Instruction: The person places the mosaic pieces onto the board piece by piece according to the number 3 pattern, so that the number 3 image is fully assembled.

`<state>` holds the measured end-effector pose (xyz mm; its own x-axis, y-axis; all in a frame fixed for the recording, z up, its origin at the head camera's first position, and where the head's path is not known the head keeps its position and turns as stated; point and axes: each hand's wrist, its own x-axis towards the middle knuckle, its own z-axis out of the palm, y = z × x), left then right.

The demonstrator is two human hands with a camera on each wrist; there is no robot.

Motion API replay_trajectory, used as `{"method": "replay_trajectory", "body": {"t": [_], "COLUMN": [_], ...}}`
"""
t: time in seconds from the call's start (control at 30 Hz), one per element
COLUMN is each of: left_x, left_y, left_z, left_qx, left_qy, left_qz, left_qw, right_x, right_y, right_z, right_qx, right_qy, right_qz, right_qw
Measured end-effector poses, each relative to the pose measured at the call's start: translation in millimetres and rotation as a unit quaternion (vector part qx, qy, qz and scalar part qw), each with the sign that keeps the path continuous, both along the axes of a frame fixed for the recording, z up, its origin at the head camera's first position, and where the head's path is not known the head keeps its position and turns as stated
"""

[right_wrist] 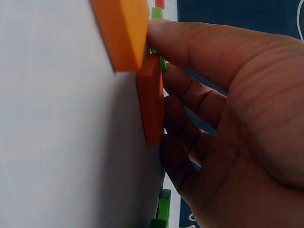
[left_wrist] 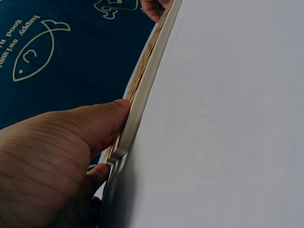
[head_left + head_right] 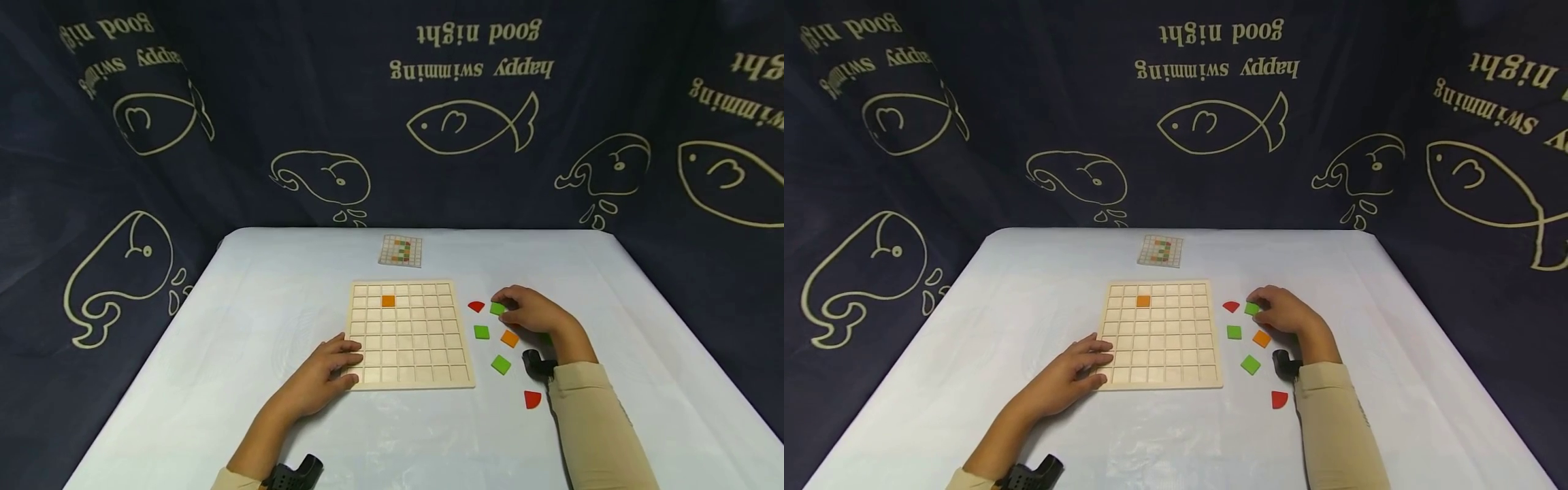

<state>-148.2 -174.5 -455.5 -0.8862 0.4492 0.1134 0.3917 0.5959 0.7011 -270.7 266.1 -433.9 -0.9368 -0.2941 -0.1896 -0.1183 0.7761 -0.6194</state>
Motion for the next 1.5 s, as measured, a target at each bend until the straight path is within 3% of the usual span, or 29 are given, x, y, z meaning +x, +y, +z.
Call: {"method": "replay_trajectory", "body": {"t": [0.73,1.1,1.5], "left_x": [0.4,0.6,0.2], "left_y": [-4.2,-4.8,-1.6], "left_z": [3.3,1.1,1.1], "left_qx": [0.004,0.010,0.011], "left_qy": [0.008,0.008,0.009], "left_qz": [-0.009,-0.010,-0.011], "left_qw": [0.9999,0.9999,0.9998], "right_x": [-2.3,-0.3,-3.9], "right_y": [-5.3,-9.5,-19.8], "right_z": [0.7,7.6,17.4], "right_qx": [0.013,-0.001,0.013], "right_qy": [0.015,0.012,0.028], "right_qz": [0.014,0.013,0.042], "right_qw": [1.000,1.000,0.999]}}
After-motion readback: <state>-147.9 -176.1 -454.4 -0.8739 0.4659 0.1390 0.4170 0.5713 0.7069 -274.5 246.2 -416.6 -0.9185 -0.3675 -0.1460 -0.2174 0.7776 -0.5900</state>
